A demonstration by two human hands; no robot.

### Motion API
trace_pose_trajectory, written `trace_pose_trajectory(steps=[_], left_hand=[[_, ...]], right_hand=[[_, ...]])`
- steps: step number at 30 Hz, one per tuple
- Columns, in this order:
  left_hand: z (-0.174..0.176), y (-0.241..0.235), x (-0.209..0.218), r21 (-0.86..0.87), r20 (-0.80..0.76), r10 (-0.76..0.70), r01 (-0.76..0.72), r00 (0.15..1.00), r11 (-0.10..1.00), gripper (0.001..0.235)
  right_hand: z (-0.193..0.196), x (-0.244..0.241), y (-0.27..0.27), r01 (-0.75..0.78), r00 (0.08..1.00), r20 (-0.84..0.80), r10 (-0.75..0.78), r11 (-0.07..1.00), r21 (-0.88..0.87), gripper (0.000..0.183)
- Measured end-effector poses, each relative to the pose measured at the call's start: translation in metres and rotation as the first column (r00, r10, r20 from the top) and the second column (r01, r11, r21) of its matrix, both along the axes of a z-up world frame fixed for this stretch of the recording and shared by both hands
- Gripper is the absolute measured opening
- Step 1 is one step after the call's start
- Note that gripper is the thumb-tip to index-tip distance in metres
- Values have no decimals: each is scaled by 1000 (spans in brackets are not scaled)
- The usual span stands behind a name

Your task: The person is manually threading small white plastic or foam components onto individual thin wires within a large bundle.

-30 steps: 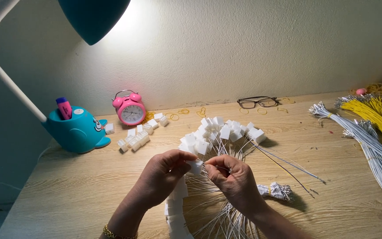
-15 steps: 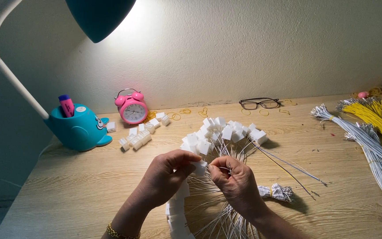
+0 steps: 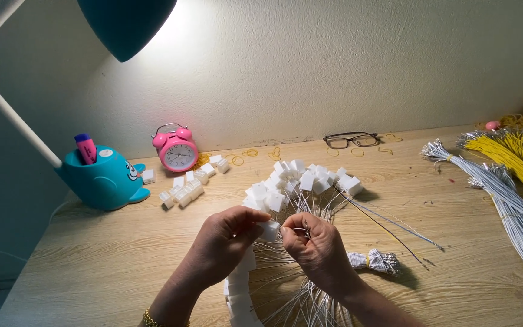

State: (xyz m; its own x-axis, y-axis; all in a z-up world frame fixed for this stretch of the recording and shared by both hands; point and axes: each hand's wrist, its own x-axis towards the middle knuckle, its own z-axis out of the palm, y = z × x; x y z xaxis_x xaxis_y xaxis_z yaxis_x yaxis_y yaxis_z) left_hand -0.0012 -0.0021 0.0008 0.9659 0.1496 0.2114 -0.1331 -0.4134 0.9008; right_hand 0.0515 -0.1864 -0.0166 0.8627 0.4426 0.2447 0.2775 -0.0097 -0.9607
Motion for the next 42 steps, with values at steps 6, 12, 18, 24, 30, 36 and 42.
trace_pose_trajectory(steps=[6,12,18,24,30,36,42], left_hand=[[2,-3,-2,94,108,-17,7,994,996,18],[-5,-2,-1,35,87,-32,29,996,999,19],[4,-4,-1,-57,-48,-5,2,999,998,17],[14,-4,-2,-54,-166,9,-18,986,998,18],[-1,-3,1,-21,-86,11,-13,996,1000,16],[2,-4,0,-2,32,-16,16,999,1000,17],[-1,-7,-2,54,104,21,-26,994,998,18]], right_hand=[[-8,2,0,31,999,28,-31,999,-3,4],[-5,-1,-1,25,999,37,-25,1000,-7,8],[-1,-1,-3,38,998,55,-38,999,-9,11],[-1,-3,-2,69,996,58,-70,998,14,16],[-3,-1,-3,78,988,130,-77,997,0,16],[2,-1,-4,61,993,99,-58,998,-31,16],[-8,-2,-2,84,992,95,-80,996,-35,17]])
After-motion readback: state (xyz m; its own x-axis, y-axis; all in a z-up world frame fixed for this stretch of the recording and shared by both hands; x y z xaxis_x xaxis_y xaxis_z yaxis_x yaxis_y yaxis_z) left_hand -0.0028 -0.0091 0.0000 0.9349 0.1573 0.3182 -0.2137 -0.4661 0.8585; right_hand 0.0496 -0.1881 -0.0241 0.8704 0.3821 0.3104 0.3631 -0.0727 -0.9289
